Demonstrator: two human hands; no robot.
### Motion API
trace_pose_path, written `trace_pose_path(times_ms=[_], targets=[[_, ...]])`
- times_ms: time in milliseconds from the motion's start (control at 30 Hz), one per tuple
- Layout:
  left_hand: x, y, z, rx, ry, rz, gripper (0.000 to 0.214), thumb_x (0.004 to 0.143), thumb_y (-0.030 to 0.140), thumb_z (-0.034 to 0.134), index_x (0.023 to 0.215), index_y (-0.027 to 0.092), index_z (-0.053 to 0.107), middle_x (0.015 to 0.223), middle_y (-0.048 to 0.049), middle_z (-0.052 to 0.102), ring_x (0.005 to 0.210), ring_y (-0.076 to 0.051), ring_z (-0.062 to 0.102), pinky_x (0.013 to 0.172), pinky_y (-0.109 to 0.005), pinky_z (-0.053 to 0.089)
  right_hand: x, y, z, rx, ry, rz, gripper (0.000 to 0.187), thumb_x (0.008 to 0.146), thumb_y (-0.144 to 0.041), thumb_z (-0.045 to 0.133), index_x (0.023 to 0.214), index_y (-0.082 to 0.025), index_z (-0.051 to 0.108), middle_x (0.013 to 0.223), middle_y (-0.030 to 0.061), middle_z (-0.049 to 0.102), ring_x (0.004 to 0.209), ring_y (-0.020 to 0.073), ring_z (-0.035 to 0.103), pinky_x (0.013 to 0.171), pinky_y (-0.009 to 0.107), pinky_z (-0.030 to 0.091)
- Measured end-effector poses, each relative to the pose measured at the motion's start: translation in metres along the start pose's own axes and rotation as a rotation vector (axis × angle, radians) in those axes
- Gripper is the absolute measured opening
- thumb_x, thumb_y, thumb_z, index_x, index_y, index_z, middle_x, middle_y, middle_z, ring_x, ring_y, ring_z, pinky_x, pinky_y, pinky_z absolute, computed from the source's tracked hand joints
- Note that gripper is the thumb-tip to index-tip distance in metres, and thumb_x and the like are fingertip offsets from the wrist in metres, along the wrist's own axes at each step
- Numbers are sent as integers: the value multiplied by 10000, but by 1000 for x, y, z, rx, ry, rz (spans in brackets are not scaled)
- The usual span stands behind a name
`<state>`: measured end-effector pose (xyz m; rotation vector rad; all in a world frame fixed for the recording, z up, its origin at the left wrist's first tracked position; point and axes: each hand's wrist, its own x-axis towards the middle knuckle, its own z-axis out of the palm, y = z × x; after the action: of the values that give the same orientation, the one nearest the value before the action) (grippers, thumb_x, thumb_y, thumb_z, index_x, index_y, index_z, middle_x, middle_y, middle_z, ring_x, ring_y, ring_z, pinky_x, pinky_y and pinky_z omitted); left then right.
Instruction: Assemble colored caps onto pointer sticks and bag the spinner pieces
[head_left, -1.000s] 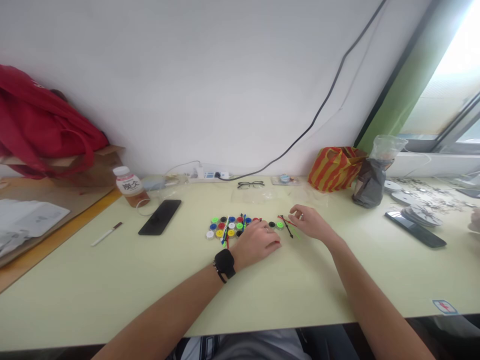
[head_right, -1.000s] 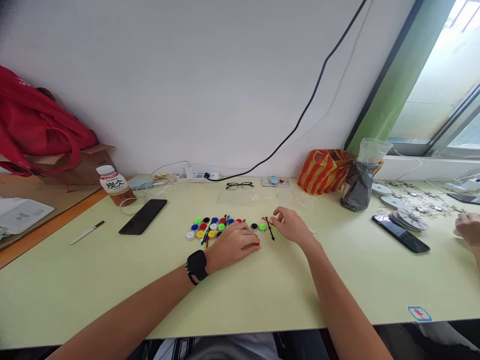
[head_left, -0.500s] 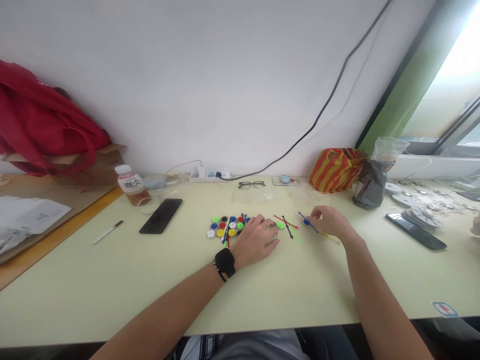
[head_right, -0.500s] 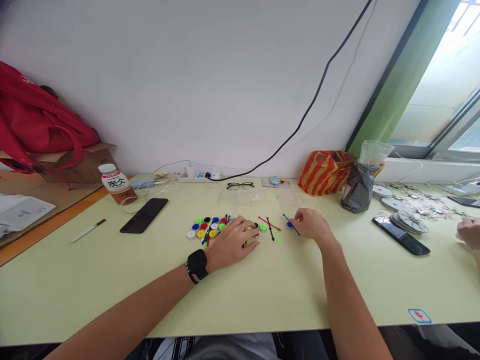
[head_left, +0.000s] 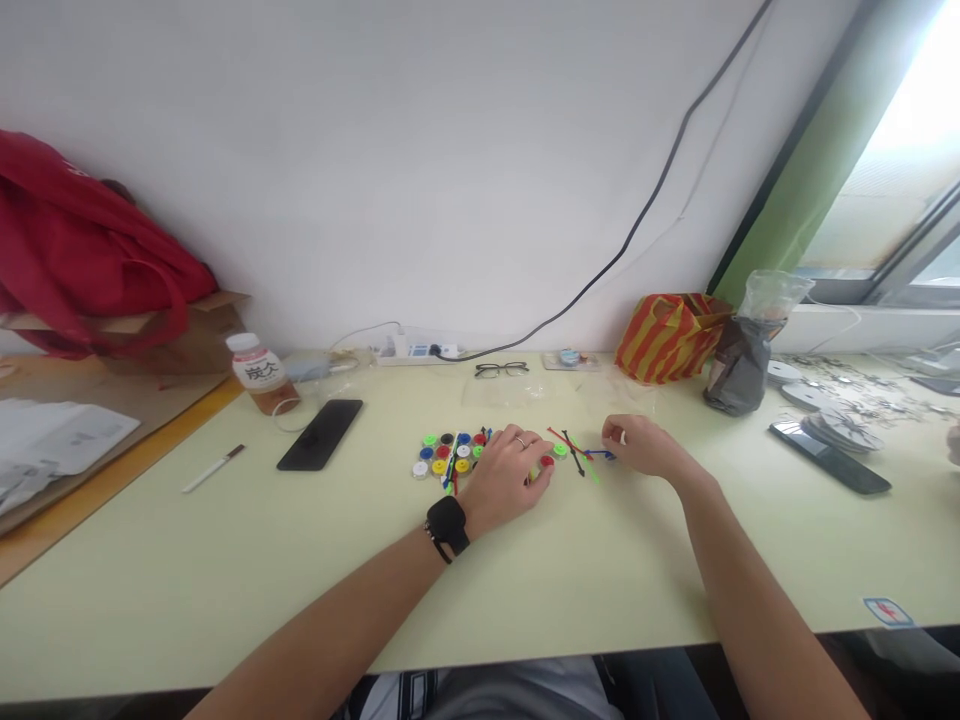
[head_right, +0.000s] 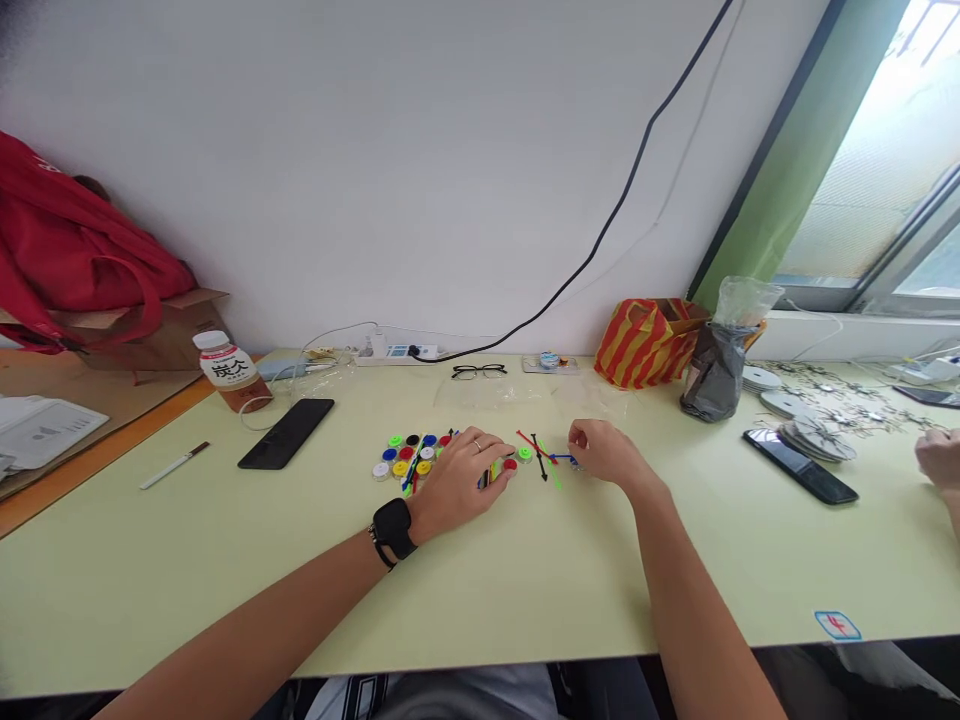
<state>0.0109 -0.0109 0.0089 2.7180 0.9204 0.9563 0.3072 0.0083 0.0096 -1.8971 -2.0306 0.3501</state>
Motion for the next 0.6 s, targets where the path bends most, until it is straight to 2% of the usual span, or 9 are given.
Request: trace_pose_path(times_ms=[133,233,367,467,600], targets=[[-2,-1,1,33,-76,22,210,996,265,607,1191,224,673,1269,-75,678,1176,-302,531,997,-486,463,-3,0,-5,45,-79,-54,181,793,-170,576,848,-246,730,860,31,737,720,181,633,657,290,451],[-3,-2,3,33,-116,26,202,988,281,628,1177,225,672,1235,-68,697,1196,-314,524,995,-496,452,-4,0,-10,119,-122,-69,140,804,-213,600,830,-241,735,856,50,744,742,204,644,680,312,472],[-3,-3,4,24,-117,22,150,997,292,619,1115,219,677,1183,-65,718,1206,-318,522,1000,-503,439,-9,3,-14,192,-184,-83,138,794,-349,687,856,-245,752,871,61,751,739,216,643,678,327,491],[-3,-3,3,25,-115,22,161,991,288,626,1129,220,674,1190,-65,719,1205,-317,523,997,-504,441,-11,6,-15,219,-241,-82,181,749,-346,726,899,-253,768,876,59,746,766,223,650,674,323,505],[-2,-1,1,3,-93,27,212,980,272,633,1186,235,661,1197,-69,714,1172,-310,541,986,-495,458,-7,7,-18,265,-153,-72,142,782,-360,697,828,-233,740,824,63,733,780,229,653,691,337,515]])
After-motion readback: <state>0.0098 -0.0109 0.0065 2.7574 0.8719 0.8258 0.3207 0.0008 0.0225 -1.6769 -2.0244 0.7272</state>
